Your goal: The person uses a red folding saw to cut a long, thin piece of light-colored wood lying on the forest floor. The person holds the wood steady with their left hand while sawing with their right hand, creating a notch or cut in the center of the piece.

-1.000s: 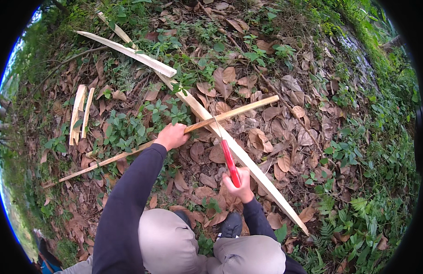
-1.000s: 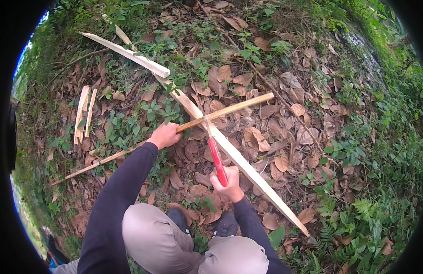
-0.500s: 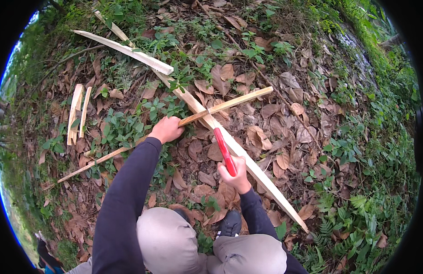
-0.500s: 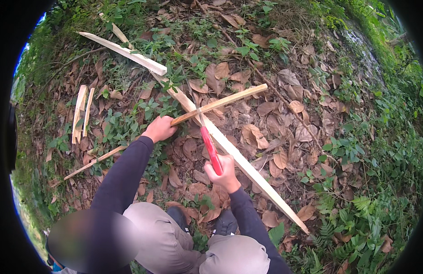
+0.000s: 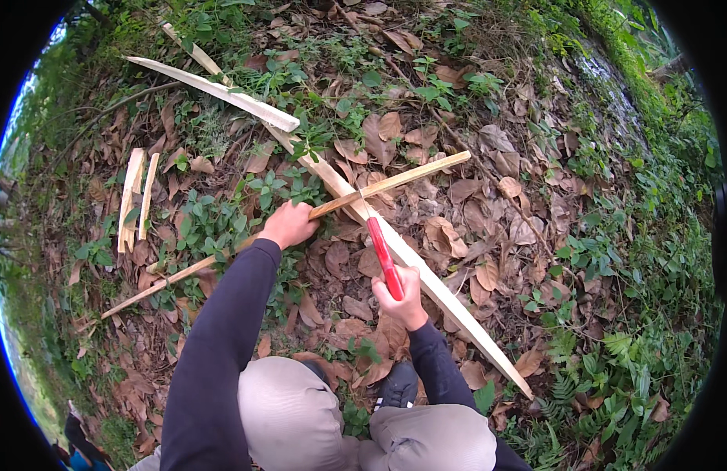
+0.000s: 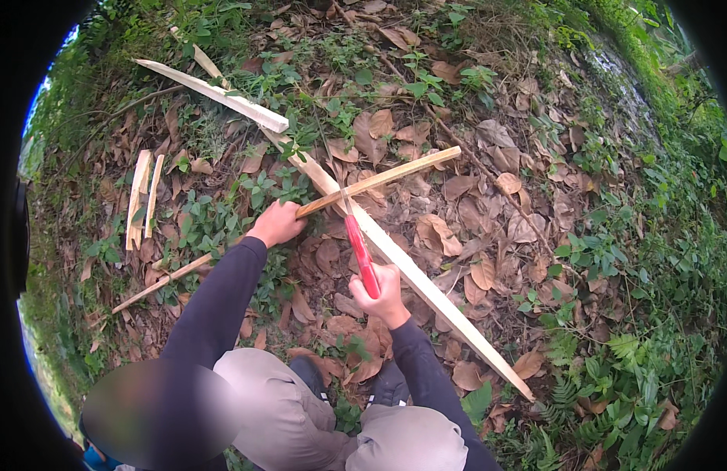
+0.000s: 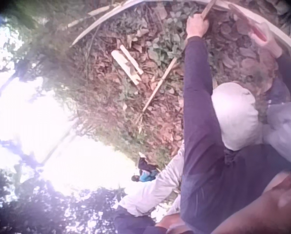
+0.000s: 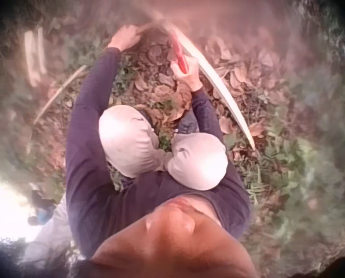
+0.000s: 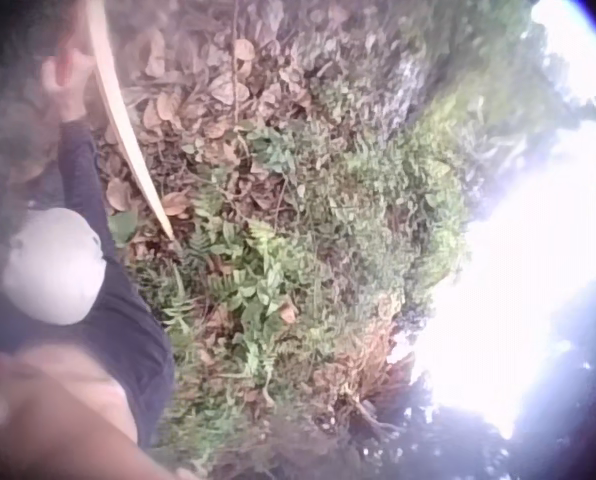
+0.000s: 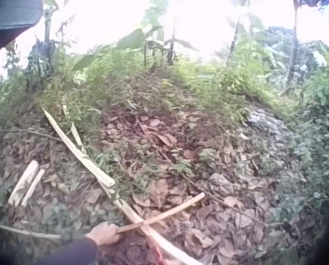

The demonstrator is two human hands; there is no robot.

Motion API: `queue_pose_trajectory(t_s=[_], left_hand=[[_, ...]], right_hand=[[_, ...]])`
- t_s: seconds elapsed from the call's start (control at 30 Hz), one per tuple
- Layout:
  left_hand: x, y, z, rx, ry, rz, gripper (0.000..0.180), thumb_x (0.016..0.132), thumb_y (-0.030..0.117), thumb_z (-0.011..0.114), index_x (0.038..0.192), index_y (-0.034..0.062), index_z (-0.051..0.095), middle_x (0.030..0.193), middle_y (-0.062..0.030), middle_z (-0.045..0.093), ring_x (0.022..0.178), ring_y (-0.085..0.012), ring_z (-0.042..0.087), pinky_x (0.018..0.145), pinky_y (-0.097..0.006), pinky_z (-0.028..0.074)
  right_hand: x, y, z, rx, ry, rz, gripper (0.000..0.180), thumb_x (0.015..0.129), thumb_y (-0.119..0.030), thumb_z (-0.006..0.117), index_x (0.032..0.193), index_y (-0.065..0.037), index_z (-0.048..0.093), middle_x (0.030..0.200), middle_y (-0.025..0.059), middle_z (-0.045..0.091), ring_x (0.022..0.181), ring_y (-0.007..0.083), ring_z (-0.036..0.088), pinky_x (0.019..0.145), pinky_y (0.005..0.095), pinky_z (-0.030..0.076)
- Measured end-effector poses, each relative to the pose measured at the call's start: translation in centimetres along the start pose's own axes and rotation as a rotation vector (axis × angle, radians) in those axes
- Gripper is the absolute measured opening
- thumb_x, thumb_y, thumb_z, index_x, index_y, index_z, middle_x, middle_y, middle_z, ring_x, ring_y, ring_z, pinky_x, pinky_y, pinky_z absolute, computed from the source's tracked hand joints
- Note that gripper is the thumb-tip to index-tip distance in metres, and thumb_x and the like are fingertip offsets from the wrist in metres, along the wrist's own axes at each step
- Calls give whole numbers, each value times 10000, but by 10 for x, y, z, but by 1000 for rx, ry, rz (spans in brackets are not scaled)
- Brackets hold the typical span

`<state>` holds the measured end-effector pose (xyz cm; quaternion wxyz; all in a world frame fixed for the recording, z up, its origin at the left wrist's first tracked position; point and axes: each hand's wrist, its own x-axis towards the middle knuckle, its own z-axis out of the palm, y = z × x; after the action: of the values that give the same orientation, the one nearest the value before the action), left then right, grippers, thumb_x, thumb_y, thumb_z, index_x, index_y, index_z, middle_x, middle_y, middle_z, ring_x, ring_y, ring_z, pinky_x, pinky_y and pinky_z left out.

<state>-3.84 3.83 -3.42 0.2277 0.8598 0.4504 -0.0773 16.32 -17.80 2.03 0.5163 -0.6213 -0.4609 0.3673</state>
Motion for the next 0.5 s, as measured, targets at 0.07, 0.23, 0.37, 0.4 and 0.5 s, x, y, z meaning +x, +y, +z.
queue_pose_trajectory(t_s=[0.07,0.23,0.37,0.4,0.5], left_hand=[[11,20,-24,-60,-215,-6,307,861,291,628,975,16,703,988,-262,681,970,-430,652,909,-503,517],[13,-1,-4,25,-83,17,309,854,290,635,957,5,698,972,-237,693,958,-434,655,889,-502,527],[5,9,-3,-61,-103,28,302,847,283,641,961,9,695,968,-243,689,961,-429,657,883,-501,526],[12,11,-1,-93,-97,52,299,845,280,644,962,9,695,966,-243,689,960,-427,658,880,-501,527],[14,3,-12,-76,-63,27,272,835,252,653,890,-12,691,886,-250,689,880,-435,666,826,-501,538]], right_hand=[[-5,11,-6,-27,13,17,253,748,-77,665,590,-42,470,468,64,427,381,173,451,428,323,353],[-104,4,-62,-166,-118,-66,256,708,-65,641,549,-67,441,461,62,409,370,246,465,431,353,379],[-88,-5,-58,-171,-80,-78,249,714,-74,649,557,-65,455,462,71,427,374,243,487,429,352,379],[-53,-12,-52,-220,-65,-95,250,717,-76,657,562,-62,462,463,72,430,375,236,490,428,347,377],[-3,16,-10,-49,-35,-34,243,723,-87,675,578,-54,483,471,81,439,384,209,499,430,342,372]])
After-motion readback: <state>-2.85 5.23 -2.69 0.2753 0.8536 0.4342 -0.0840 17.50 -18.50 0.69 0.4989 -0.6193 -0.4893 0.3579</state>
